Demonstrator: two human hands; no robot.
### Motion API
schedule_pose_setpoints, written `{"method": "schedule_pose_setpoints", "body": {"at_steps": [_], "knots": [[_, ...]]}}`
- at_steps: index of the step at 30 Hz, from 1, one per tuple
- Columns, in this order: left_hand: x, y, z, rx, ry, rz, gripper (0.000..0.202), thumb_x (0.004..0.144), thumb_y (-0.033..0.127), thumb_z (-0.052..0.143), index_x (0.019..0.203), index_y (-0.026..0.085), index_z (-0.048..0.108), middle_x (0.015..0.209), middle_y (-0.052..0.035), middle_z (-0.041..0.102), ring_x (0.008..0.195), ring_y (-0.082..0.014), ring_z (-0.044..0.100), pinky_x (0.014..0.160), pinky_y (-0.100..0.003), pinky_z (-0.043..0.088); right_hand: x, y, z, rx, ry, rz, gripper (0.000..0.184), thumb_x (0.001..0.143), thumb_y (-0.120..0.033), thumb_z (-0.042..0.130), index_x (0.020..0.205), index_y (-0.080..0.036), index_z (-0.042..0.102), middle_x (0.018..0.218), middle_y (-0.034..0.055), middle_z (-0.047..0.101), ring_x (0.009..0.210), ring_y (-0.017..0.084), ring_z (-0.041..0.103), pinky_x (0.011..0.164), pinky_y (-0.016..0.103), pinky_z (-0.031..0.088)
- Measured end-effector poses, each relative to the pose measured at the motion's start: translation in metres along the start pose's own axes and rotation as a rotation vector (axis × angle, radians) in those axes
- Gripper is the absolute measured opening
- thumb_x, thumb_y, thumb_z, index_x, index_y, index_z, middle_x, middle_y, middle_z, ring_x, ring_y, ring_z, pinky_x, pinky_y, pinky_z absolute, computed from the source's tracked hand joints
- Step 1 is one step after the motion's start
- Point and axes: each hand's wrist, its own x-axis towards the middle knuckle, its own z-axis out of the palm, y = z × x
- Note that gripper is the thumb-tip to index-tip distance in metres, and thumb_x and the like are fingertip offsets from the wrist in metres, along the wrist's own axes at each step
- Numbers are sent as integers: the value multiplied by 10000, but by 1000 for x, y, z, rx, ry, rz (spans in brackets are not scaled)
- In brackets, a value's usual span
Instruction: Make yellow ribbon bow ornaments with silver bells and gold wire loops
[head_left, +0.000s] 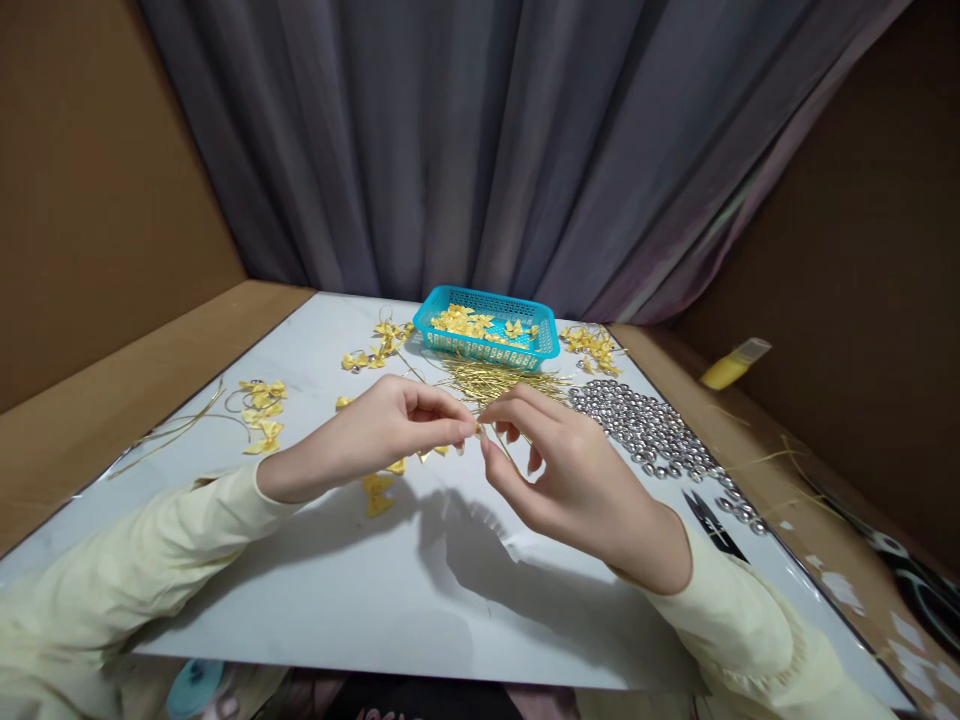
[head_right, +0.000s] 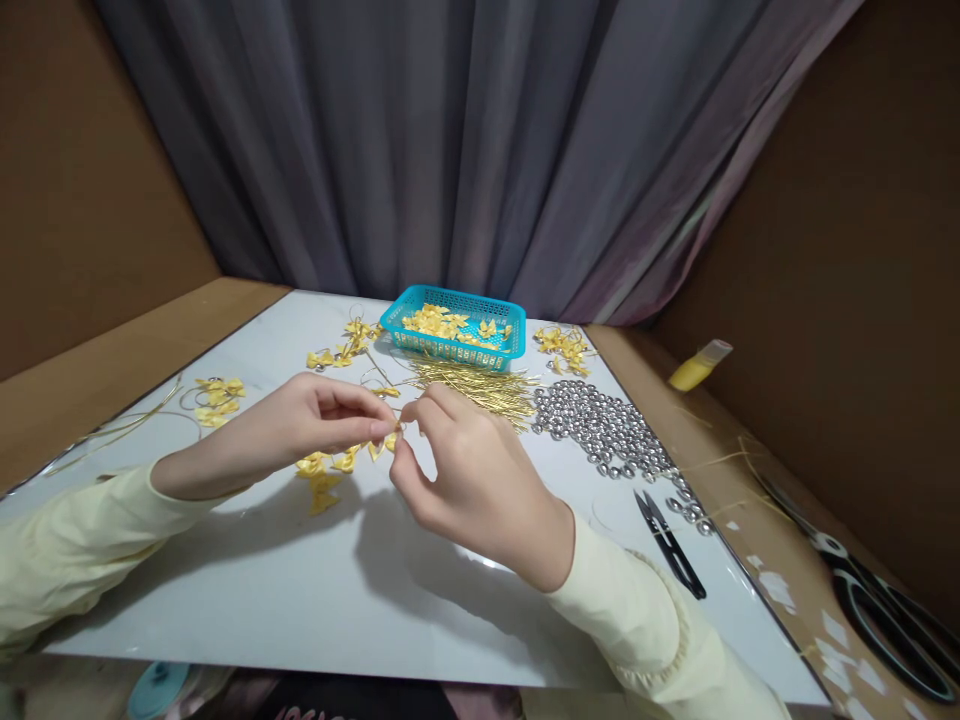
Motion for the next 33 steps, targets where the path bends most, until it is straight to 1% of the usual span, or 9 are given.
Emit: {"method": "schedule_pose_setpoints", "body": {"at_steps": [5, 8, 10, 12, 15, 17, 23, 29, 33], "knots": [[2, -4, 1, 55, 28, 23, 180, 798, 316, 594, 845, 172, 691, 817, -23, 679, 731, -141, 569, 645, -248, 417, 1, 0, 1, 9, -14, -2, 169, 839, -179, 465, 849, -103, 615, 780, 61, 579, 676, 146, 545, 562, 258, 428], [3, -6, 2, 73, 46, 56, 165, 805, 301, 585, 842, 181, 691, 826, -15, 686, 739, -141, 578, 643, -244, 423, 1, 1, 3, -9, -18, -3, 164, 849, -176, 460, 864, -109, 608, 789, 58, 588, 668, 139, 552, 554, 248, 433], [3, -7, 3, 83, 54, 61, 156, 803, 291, 584, 827, 181, 692, 817, -11, 688, 731, -138, 579, 633, -238, 422, 1, 1, 4, -48, 19, 0, 159, 837, -174, 476, 918, -102, 593, 820, 68, 590, 670, 143, 554, 522, 242, 427], [3, -7, 3, 95, 61, 48, 153, 801, 289, 585, 823, 183, 694, 812, -9, 688, 717, -136, 577, 615, -233, 419, 1, 1, 4, -86, 81, 1, 154, 817, -162, 494, 933, -98, 572, 835, 76, 586, 669, 146, 550, 482, 233, 410], [2, -6, 3, 103, 70, 35, 161, 802, 305, 586, 840, 192, 695, 824, -8, 689, 720, -139, 581, 605, -233, 417, -1, -1, 4, -108, 132, -9, 90, 805, -150, 497, 857, -119, 564, 776, 59, 575, 631, 138, 533, 454, 226, 388], [2, -6, 3, 105, 69, 39, 165, 804, 311, 584, 842, 196, 696, 824, -7, 690, 722, -140, 583, 605, -232, 417, -1, -1, 4, -110, 126, -7, 82, 808, -156, 498, 831, -129, 571, 751, 49, 572, 605, 132, 526, 460, 229, 388], [2, -5, 3, 108, 73, 25, 176, 806, 314, 581, 848, 190, 699, 810, -13, 690, 708, -138, 579, 593, -229, 410, -1, 1, 6, -112, 96, 34, 105, 807, -190, 529, 856, -118, 588, 770, 50, 583, 616, 139, 539, 537, 262, 416], [2, -3, 4, 120, 71, 31, 171, 801, 296, 579, 840, 180, 700, 794, -14, 690, 686, -132, 573, 573, -219, 402, 1, 2, 5, -112, 91, 50, 124, 807, -206, 535, 864, -111, 593, 748, 46, 580, 608, 138, 535, 530, 260, 399], [3, -3, 5, 129, 68, 52, 167, 803, 280, 573, 824, 171, 697, 776, -11, 687, 678, -127, 567, 574, -213, 405, 1, 3, 6, -91, 55, 67, 122, 820, -205, 517, 872, -125, 594, 774, 52, 597, 624, 143, 545, 550, 262, 408]]}}
